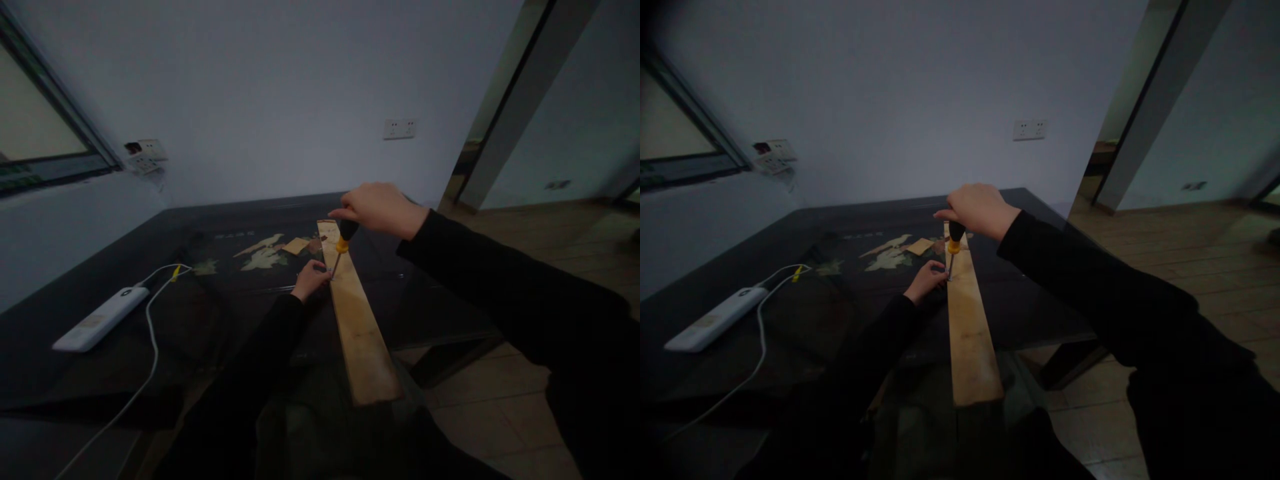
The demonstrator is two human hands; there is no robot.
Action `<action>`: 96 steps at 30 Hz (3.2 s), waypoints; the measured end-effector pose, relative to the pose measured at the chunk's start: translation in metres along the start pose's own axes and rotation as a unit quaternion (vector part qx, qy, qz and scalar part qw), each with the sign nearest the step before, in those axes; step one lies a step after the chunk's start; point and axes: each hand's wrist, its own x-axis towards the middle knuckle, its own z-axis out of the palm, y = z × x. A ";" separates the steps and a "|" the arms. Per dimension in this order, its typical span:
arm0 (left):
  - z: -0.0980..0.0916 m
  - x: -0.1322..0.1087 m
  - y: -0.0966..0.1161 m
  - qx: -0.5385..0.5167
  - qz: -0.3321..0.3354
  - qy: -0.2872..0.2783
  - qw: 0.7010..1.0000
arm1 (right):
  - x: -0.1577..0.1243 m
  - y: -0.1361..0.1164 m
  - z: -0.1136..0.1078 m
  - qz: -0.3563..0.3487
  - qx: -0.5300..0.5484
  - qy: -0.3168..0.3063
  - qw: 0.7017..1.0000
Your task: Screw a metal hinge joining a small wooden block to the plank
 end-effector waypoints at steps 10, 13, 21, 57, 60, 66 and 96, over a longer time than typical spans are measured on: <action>-0.002 0.000 -0.002 -0.010 0.008 -0.005 1.000 | -0.001 0.008 -0.013 -0.145 0.088 -0.068 0.983; -0.001 0.002 -0.002 -0.009 -0.002 -0.003 1.000 | -0.002 0.003 -0.004 -0.078 0.040 -0.035 0.996; 0.000 0.001 -0.001 -0.006 -0.001 -0.001 1.000 | -0.004 0.008 -0.004 -0.062 0.060 -0.036 0.996; -0.004 -0.004 -0.001 0.042 0.038 -0.009 0.998 | -0.020 0.017 0.010 0.014 0.084 -0.013 0.996; -0.005 -0.005 0.000 0.041 0.027 -0.017 0.999 | -0.021 0.015 0.013 0.014 0.121 -0.013 0.993; -0.003 -0.008 0.006 -0.018 -0.015 -0.036 0.999 | -0.022 0.024 0.011 -0.060 0.273 -0.108 0.954; -0.001 -0.012 0.015 -0.088 -0.075 -0.072 0.991 | -0.030 0.025 0.045 0.049 0.424 0.097 0.899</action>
